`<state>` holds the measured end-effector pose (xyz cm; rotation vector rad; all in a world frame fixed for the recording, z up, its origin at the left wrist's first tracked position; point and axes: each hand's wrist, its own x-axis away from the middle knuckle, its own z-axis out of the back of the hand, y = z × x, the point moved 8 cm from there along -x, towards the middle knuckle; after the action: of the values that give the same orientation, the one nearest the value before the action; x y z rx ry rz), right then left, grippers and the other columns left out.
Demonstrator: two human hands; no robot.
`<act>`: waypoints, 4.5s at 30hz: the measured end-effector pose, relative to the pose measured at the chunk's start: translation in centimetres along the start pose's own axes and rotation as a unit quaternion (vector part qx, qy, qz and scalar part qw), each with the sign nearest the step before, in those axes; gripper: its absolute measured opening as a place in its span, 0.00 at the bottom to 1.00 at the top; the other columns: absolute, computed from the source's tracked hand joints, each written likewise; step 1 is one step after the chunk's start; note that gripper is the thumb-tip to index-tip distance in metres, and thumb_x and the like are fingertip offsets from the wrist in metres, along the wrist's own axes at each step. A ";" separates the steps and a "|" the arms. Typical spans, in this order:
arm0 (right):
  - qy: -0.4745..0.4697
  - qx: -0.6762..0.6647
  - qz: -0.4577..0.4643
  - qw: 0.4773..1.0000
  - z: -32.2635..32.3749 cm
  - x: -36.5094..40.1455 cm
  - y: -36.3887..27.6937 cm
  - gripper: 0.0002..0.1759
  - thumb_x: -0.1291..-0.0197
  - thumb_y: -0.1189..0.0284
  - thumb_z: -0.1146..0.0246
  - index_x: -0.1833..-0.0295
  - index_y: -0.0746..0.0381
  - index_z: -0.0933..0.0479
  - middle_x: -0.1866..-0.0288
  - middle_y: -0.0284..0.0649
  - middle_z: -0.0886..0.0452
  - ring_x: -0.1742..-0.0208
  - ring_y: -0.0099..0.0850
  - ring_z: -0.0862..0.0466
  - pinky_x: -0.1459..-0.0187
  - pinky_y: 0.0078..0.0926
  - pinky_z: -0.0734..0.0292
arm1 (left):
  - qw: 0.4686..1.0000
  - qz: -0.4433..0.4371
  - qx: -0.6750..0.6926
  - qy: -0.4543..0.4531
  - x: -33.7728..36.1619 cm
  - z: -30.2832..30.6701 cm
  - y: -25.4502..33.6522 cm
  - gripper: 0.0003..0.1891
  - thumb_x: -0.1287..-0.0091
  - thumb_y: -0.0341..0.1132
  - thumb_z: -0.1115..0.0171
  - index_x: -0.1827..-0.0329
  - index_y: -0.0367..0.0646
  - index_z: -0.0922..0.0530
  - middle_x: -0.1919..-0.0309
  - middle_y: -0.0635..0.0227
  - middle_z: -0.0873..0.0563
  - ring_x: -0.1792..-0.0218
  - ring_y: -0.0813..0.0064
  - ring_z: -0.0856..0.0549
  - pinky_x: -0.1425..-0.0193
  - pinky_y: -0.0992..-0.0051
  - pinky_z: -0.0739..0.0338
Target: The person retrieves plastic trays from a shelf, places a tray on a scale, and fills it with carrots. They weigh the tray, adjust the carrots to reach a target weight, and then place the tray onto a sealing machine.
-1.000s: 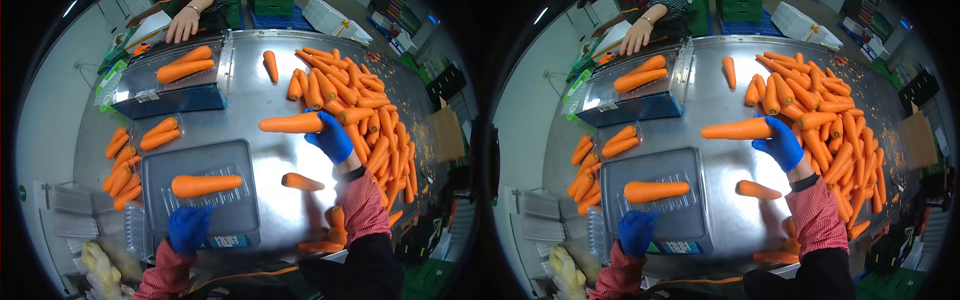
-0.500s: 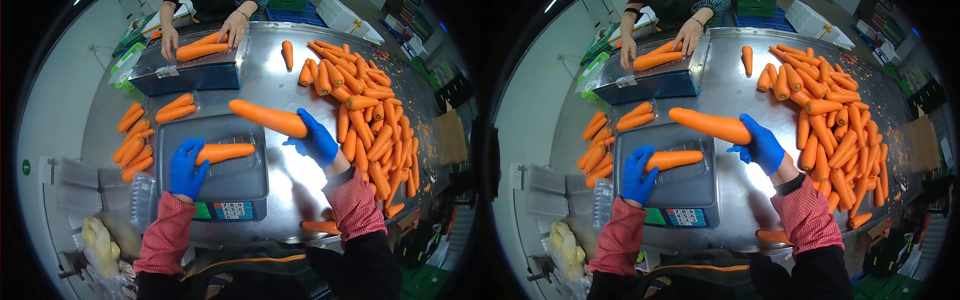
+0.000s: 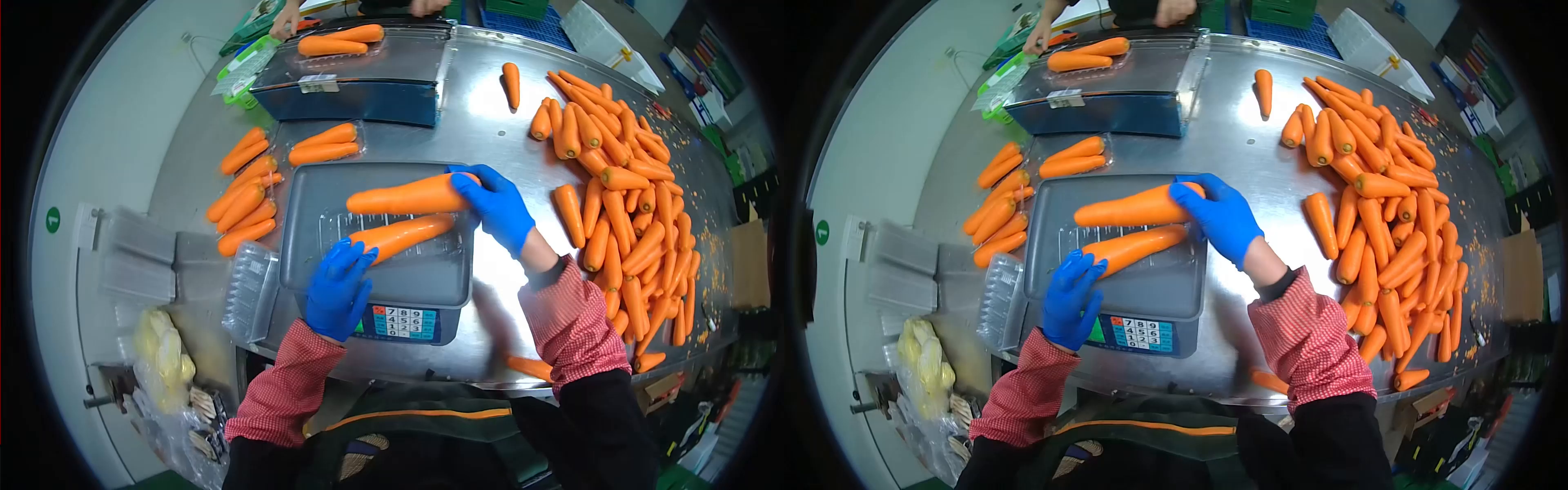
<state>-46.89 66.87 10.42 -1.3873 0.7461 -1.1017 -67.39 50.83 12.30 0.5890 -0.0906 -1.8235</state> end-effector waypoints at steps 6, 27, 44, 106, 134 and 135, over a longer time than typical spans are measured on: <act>0.004 0.295 0.201 0.934 -2.3 -0.7 -0.3 0.28 0.40 0.55 0.36 0.38 0.59 0.24 0.53 0.49 0.21 0.51 0.45 0.21 0.47 0.36 0.26 | 0.999 0.018 0.024 0.022 0.9 1.0 -0.5 0.23 0.41 0.22 0.39 0.40 0.43 0.22 0.39 0.55 0.25 0.35 0.54 0.28 0.30 0.62 0.33; 0.089 0.509 0.098 0.851 -2.6 4.4 1.4 0.21 0.32 0.57 0.45 0.43 0.60 0.23 0.57 0.49 0.16 0.56 0.46 0.15 0.54 0.38 0.21 | 0.915 0.394 0.078 -0.046 2.7 0.3 -10.8 0.20 0.37 0.36 0.34 0.42 0.41 0.23 0.59 0.64 0.20 0.63 0.73 0.20 0.53 0.74 0.24; 0.126 0.505 0.117 0.846 -3.2 4.3 2.2 0.21 0.35 0.57 0.41 0.43 0.57 0.23 0.59 0.45 0.16 0.60 0.43 0.15 0.59 0.38 0.19 | 0.984 0.144 0.101 0.004 -1.3 0.3 -5.7 0.33 0.50 0.40 0.23 0.41 0.42 0.26 0.51 0.60 0.19 0.49 0.60 0.20 0.41 0.63 0.27; -0.005 0.293 0.224 0.930 -6.3 10.6 -1.9 0.23 0.56 0.55 0.28 0.60 0.59 0.23 0.62 0.49 0.19 0.61 0.50 0.18 0.58 0.44 0.22 | 0.858 0.194 0.474 -0.047 -3.1 1.6 1.1 0.30 0.41 0.38 0.34 0.37 0.35 0.31 0.42 0.58 0.24 0.40 0.66 0.24 0.33 0.67 0.33; 0.348 -0.064 -0.079 0.932 33.1 18.0 12.7 0.24 0.32 0.52 0.44 0.43 0.59 0.26 0.65 0.40 0.20 0.69 0.26 0.17 0.73 0.25 0.23 | 0.788 0.271 0.484 -0.268 -4.4 -13.1 13.2 0.15 0.28 0.32 0.43 0.42 0.36 0.23 0.63 0.68 0.16 0.64 0.81 0.19 0.58 0.82 0.23; 0.353 -0.014 -0.088 0.931 30.9 18.3 13.3 0.24 0.32 0.51 0.45 0.43 0.59 0.23 0.66 0.39 0.18 0.68 0.26 0.16 0.72 0.25 0.22 | 0.781 0.284 0.489 -0.265 -4.4 -13.2 12.7 0.15 0.28 0.32 0.43 0.42 0.36 0.23 0.62 0.68 0.16 0.63 0.81 0.19 0.57 0.82 0.23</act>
<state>-9.75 59.96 3.96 -1.0799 1.1621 -1.7742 -49.63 53.58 6.80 0.6192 -1.5093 -1.1731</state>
